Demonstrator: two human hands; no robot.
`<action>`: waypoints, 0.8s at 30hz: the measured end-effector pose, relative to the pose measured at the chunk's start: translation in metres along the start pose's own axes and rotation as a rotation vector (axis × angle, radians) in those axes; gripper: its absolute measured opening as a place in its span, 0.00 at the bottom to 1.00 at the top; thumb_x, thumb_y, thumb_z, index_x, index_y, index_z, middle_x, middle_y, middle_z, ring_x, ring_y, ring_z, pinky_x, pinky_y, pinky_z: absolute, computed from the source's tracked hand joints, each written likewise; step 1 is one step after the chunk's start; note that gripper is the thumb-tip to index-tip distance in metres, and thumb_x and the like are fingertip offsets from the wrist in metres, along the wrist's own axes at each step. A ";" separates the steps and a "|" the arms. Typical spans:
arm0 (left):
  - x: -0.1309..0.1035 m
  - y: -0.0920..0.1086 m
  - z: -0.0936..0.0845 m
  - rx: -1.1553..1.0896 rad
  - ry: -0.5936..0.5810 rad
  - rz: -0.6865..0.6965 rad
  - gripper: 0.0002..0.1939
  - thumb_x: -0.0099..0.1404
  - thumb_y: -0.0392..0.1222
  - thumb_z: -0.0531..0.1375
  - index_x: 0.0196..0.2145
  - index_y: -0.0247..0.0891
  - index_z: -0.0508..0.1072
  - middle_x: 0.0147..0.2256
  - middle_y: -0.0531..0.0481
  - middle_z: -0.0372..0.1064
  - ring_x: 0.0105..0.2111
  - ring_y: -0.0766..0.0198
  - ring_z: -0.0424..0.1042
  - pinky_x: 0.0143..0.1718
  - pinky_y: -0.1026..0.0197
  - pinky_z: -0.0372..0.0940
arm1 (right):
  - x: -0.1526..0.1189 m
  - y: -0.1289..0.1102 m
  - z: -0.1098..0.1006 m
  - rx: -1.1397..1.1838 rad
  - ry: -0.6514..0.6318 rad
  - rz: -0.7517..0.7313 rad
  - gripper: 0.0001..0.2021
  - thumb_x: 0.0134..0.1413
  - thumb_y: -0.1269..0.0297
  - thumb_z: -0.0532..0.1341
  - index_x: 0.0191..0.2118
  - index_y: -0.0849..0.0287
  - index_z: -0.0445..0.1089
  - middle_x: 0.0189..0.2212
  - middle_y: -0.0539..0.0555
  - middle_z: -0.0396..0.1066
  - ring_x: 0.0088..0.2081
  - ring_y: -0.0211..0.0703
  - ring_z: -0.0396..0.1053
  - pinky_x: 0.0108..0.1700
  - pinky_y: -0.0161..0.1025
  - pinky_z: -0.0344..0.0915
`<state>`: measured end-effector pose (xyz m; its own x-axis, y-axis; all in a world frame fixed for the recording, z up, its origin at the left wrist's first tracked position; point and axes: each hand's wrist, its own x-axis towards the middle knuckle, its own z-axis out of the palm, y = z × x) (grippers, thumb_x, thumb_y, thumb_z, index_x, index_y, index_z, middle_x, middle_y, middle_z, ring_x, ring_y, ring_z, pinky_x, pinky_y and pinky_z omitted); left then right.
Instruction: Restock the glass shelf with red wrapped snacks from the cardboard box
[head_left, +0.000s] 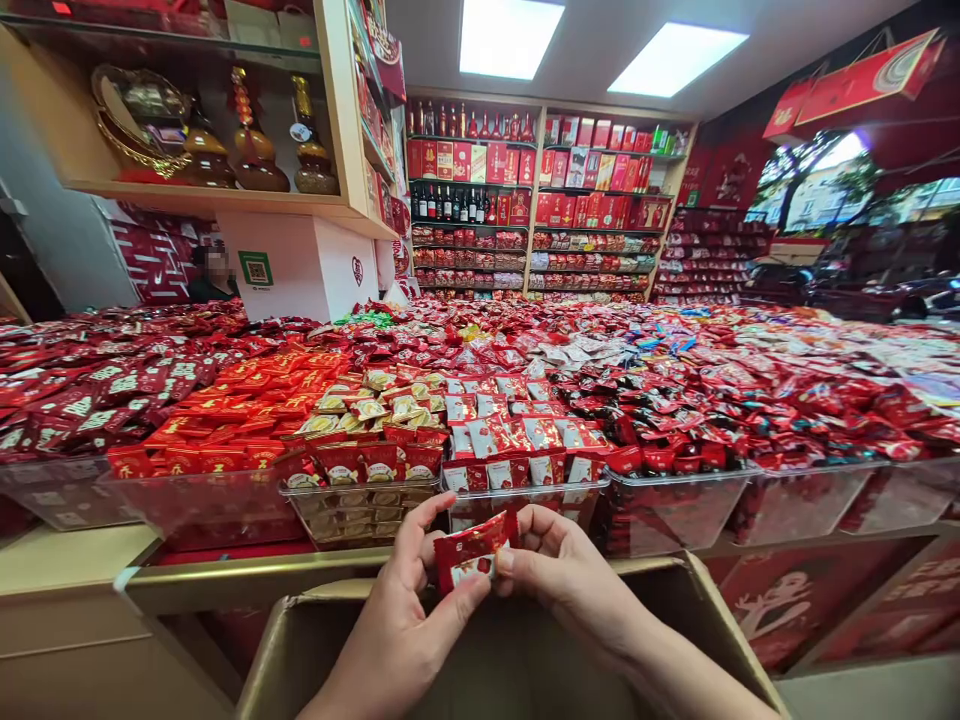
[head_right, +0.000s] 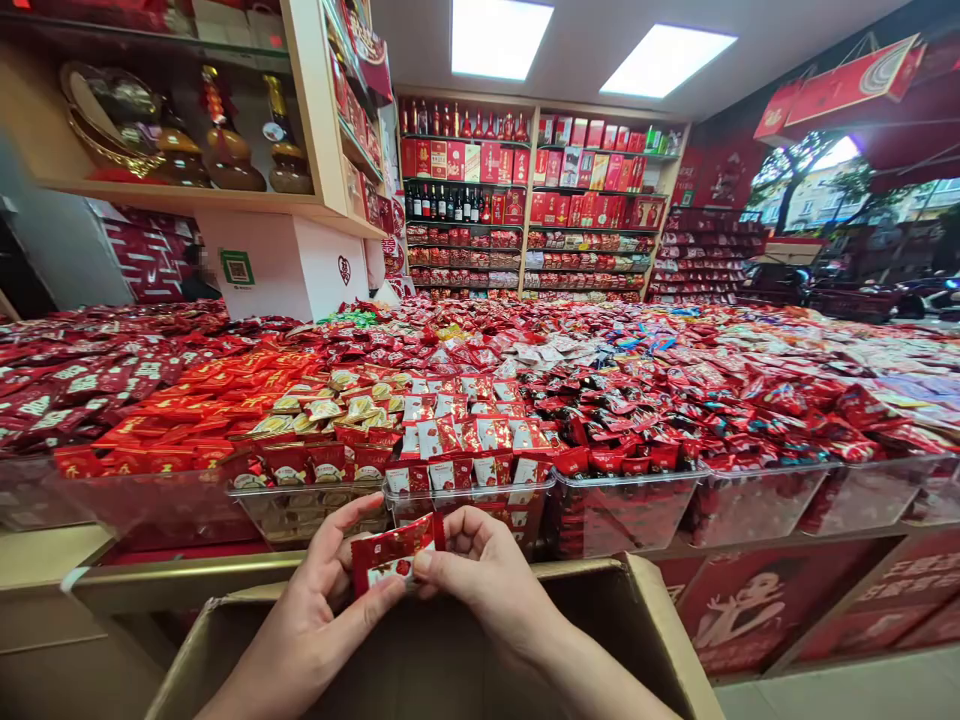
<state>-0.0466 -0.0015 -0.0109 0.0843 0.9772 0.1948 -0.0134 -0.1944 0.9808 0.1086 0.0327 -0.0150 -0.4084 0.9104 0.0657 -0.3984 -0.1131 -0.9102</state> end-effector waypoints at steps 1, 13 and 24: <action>0.000 0.000 -0.001 -0.006 -0.012 -0.006 0.30 0.56 0.44 0.60 0.54 0.46 0.51 0.41 0.51 0.71 0.39 0.65 0.71 0.45 0.64 0.60 | 0.000 0.000 0.000 -0.023 -0.020 -0.021 0.17 0.35 0.62 0.70 0.30 0.63 0.63 0.26 0.50 0.70 0.25 0.32 0.65 0.30 0.33 0.63; 0.003 0.002 -0.007 -0.122 -0.035 -0.036 0.31 0.59 0.45 0.58 0.56 0.46 0.48 0.31 0.55 0.70 0.31 0.67 0.69 0.36 0.66 0.63 | -0.008 -0.002 0.001 -0.272 -0.011 -0.067 0.18 0.39 0.53 0.66 0.24 0.64 0.63 0.21 0.49 0.64 0.23 0.29 0.58 0.26 0.30 0.55; 0.006 0.000 -0.007 -0.170 0.028 0.000 0.32 0.58 0.46 0.59 0.56 0.44 0.48 0.25 0.56 0.69 0.25 0.69 0.67 0.30 0.67 0.63 | -0.003 0.004 0.004 -0.258 0.054 -0.058 0.20 0.38 0.50 0.65 0.23 0.63 0.62 0.18 0.49 0.64 0.20 0.29 0.56 0.23 0.30 0.52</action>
<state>-0.0536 0.0047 -0.0099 0.0566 0.9797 0.1923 -0.1818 -0.1793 0.9668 0.1051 0.0281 -0.0179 -0.3441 0.9330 0.1052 -0.1946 0.0387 -0.9801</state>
